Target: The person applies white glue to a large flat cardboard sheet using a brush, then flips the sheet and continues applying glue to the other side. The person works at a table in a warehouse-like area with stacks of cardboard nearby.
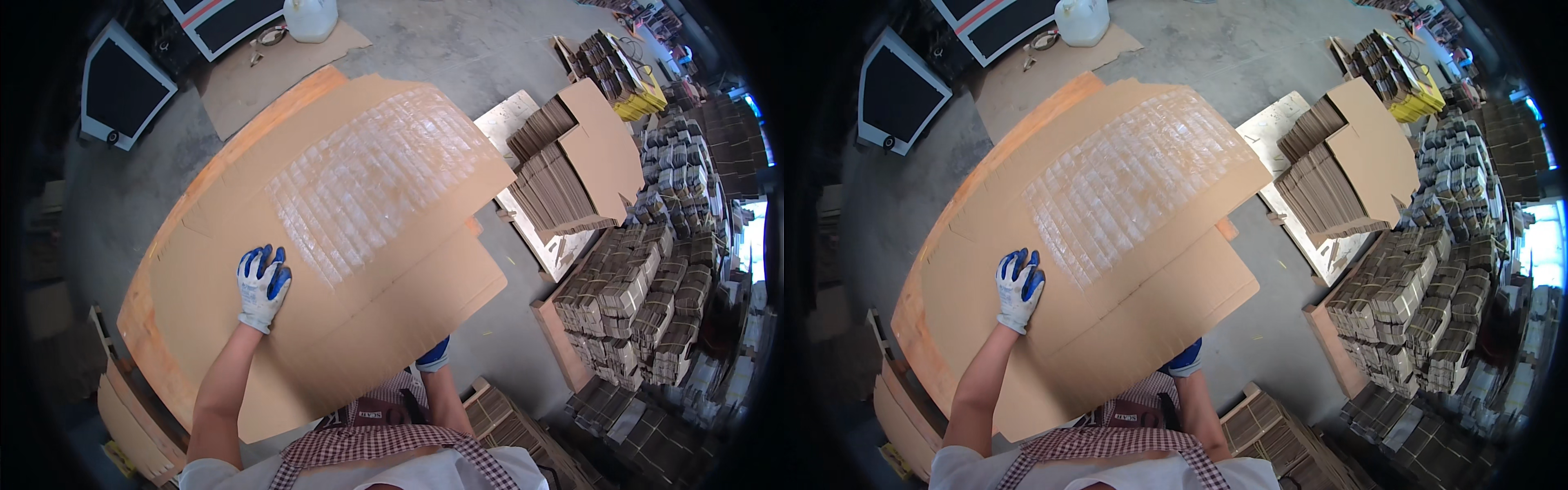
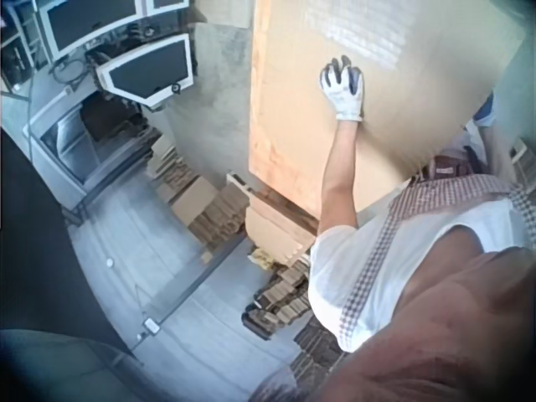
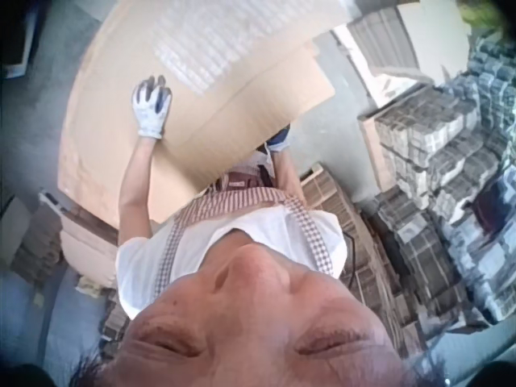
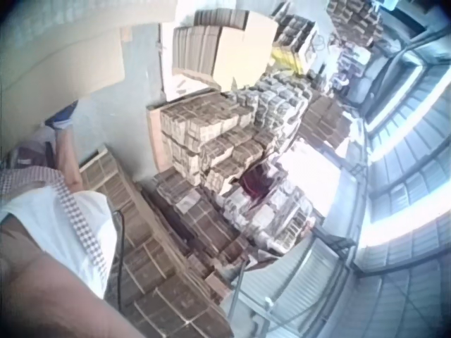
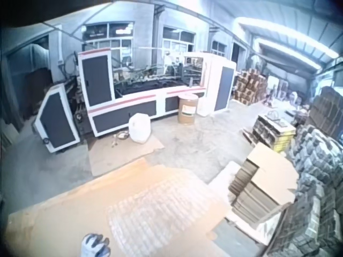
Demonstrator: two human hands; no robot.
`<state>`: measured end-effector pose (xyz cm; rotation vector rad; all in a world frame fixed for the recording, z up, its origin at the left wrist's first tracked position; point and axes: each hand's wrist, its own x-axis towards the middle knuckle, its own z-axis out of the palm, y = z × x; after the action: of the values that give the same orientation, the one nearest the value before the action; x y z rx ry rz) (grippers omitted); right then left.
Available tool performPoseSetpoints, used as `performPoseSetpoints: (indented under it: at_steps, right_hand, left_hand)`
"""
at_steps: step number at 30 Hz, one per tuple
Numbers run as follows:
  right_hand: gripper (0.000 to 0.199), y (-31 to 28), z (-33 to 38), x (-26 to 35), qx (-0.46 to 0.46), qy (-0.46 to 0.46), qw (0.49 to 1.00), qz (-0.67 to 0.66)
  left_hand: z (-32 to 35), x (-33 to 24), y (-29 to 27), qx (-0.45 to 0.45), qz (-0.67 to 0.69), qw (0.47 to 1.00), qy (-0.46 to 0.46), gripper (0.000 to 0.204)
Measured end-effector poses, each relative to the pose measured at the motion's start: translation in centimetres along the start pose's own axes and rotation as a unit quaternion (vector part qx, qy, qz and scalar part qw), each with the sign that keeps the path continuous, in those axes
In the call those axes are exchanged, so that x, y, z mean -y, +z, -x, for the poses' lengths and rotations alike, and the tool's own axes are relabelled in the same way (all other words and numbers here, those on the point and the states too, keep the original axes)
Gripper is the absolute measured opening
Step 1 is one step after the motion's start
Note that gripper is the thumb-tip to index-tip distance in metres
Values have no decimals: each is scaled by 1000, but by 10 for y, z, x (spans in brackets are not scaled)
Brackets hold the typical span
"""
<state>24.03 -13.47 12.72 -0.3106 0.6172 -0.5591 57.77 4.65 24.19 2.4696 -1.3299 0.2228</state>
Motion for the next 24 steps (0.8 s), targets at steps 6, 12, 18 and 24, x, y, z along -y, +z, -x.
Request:
performPoseSetpoints:
  at_steps: [6,12,18,24]
  right_hand:
    - [71,-29,-33,-2,-22,42,999,-7]
    - [71,-31,-51,6,-36,63,997,-7]
    - [70,-40,-45,13,-53,77,996,5]
    - [70,-44,-35,26,-74,82,994,19]
  left_hand:
    - [-8,-2,-8,17,22,999,-20,43]
    - [-9,-7,-7,-1,-14,1000,-4,46]
    - [-18,-8,-12,-7,7,1000,8,47]
    - [-13,-8,-14,-23,-11,999,20,44]
